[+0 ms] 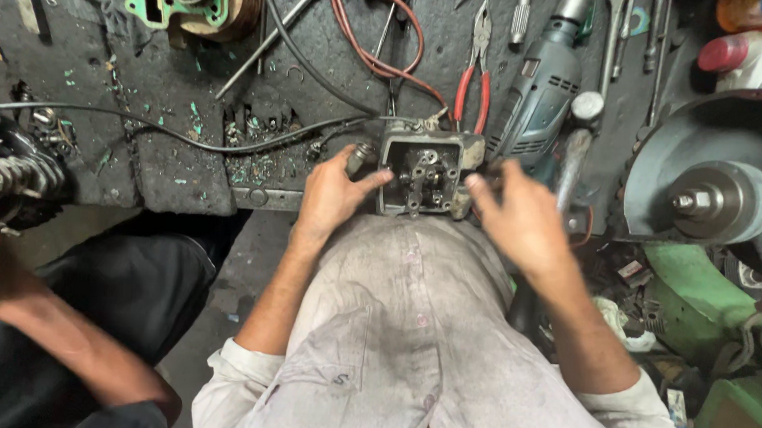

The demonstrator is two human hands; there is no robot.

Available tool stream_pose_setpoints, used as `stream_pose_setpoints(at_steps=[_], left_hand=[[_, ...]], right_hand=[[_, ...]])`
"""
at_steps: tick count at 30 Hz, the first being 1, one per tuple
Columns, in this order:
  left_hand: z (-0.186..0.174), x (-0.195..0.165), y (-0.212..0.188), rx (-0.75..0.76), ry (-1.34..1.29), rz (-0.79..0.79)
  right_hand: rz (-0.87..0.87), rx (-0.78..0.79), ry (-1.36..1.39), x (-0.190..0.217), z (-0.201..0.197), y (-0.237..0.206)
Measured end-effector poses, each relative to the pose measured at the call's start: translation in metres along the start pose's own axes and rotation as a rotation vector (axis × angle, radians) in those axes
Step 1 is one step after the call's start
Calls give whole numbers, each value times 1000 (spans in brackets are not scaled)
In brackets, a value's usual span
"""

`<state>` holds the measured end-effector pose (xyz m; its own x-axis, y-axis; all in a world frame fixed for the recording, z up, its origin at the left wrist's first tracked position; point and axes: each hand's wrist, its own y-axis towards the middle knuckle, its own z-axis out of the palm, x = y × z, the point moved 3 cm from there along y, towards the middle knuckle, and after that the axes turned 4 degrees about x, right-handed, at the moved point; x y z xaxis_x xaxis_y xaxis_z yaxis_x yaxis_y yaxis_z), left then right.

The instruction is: The person sits on the floor and uses a hammer and punch to tap pins into a metal engine component. They repeatedly reposition the part, tap the pins, and inspect the fit while a coworker works nearby.

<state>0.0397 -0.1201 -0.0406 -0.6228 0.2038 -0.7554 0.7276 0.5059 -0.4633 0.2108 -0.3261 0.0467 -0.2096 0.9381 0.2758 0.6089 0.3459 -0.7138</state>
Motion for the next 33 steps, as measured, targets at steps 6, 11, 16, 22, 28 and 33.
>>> stream_pose_setpoints(at_steps=[6, 11, 16, 22, 28, 33], left_hand=[[16, 3, 13, 76, 6, -64], [23, 9, 20, 256, -378, -122], [7, -7, 14, 176, -418, 4], [-22, -42, -17, 85, -435, 56], [-37, -77, -32, -96, -217, 249], [-37, -85, -38, -144, -149, 229]], right_hand=[[-145, 28, 84, 5, 37, 18], [-94, 122, 341, -23, 55, 30], [-354, 81, 719, -30, 58, 21], [-243, 76, 641, -42, 54, 13], [-386, 247, 901, -43, 57, 16], [-404, 257, 917, -56, 55, 20]])
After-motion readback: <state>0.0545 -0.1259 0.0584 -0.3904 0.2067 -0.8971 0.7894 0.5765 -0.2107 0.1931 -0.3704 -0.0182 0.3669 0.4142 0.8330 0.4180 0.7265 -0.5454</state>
